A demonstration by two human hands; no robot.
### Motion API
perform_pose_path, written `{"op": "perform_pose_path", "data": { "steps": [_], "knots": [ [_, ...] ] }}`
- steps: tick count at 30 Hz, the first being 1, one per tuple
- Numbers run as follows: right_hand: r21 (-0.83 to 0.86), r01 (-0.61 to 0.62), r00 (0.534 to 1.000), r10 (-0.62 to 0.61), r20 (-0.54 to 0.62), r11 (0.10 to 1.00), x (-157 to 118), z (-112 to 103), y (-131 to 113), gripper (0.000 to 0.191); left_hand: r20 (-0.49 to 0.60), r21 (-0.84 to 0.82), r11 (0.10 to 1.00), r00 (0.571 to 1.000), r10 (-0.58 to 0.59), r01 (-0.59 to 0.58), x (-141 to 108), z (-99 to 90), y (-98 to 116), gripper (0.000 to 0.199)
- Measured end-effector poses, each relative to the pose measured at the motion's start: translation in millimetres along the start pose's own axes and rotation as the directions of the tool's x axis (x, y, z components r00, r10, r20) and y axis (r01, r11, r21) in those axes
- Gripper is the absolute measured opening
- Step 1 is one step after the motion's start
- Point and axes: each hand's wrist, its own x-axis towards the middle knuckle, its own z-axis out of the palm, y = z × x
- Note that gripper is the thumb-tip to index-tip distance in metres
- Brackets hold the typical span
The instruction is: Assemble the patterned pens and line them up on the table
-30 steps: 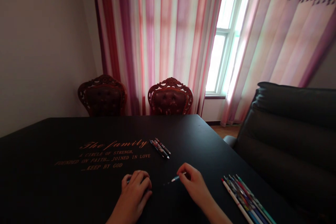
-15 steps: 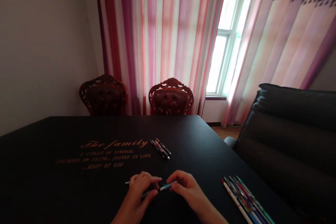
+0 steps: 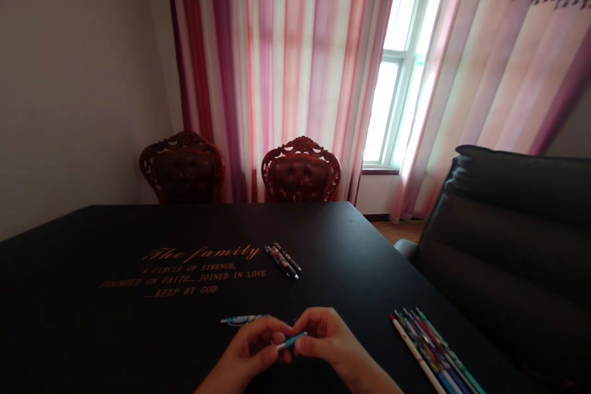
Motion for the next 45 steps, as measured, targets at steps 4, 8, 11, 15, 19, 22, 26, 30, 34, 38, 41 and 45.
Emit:
{"op": "perform_pose_path", "data": {
  "steps": [4, 8, 11, 15, 19, 22, 26, 30, 34, 38, 41, 45],
  "knots": [
    [0.06, -0.012, 0.999, 0.01, 0.039, 0.998, -0.9, 2.8, 1.1, 0.037, 0.05, -0.079, 0.997, 0.999, 0.009, -0.005, -0.6, -0.1, -2.4, 0.04],
    [0.05, -0.029, 0.998, 0.027, 0.048, 0.998, -0.9, 4.7, 1.7, 0.032, 0.063, -0.1, 0.995, 0.998, 0.005, 0.001, 0.0, 1.8, -0.8, 0.038],
    [0.053, -0.041, 0.998, 0.038, 0.051, 0.998, -1.3, 5.4, 3.1, 0.032, 0.059, -0.104, 0.994, 0.998, -0.014, 0.02, 0.5, 3.7, 1.5, 0.036],
    [0.055, -0.049, 0.998, 0.046, 0.05, 0.997, -2.3, 7.3, 3.7, 0.031, 0.086, -0.127, 0.992, 0.996, -0.007, 0.018, 0.8, 4.4, 2.0, 0.033],
    [0.039, -0.047, 0.997, 0.045, 0.055, 0.998, -2.7, 8.6, 4.5, 0.029, 0.105, -0.149, 0.989, 0.994, -0.002, 0.018, 0.3, 4.5, 3.2, 0.031],
    [0.024, -0.048, 0.998, 0.047, 0.034, 0.999, -2.6, 7.8, 7.5, 0.03, 0.106, -0.145, 0.989, 0.994, -0.016, 0.031, -0.2, 5.2, 4.4, 0.031],
    [-0.009, -0.046, 0.999, 0.046, 0.028, 0.999, -2.6, 6.5, 12.1, 0.03, 0.099, -0.147, 0.988, 0.995, -0.022, 0.037, 0.4, 5.5, 2.6, 0.031],
    [-0.07, -0.054, 0.998, 0.053, -0.016, 0.996, -2.5, 6.0, 14.5, 0.03, 0.093, -0.154, 0.986, 0.995, -0.046, 0.06, 1.6, 5.1, -0.5, 0.033],
    [-0.106, -0.045, 0.999, 0.043, -0.026, 0.993, -1.1, 5.4, 15.7, 0.029, 0.094, -0.123, 0.992, 0.995, -0.028, 0.04, 1.9, 5.0, -0.1, 0.033],
    [-0.208, -0.018, 0.995, -0.002, -0.096, 0.978, 1.1, 7.9, 14.6, 0.03, 0.006, 0.034, 0.999, 0.999, 0.033, -0.034, 1.0, 6.1, 1.1, 0.027],
    [-0.347, 0.013, 0.994, -0.051, -0.1, 0.938, 0.8, 12.6, 9.9, 0.026, -0.062, 0.15, 0.988, 0.997, 0.047, -0.037, 0.8, 6.3, -0.8, 0.026],
    [-0.531, 0.037, 0.994, -0.088, -0.07, 0.846, -1.1, 16.7, 1.4, 0.022, -0.13, 0.212, 0.977, 0.99, 0.045, -0.017, 1.8, 3.8, -1.7, 0.024]
  ]
}}
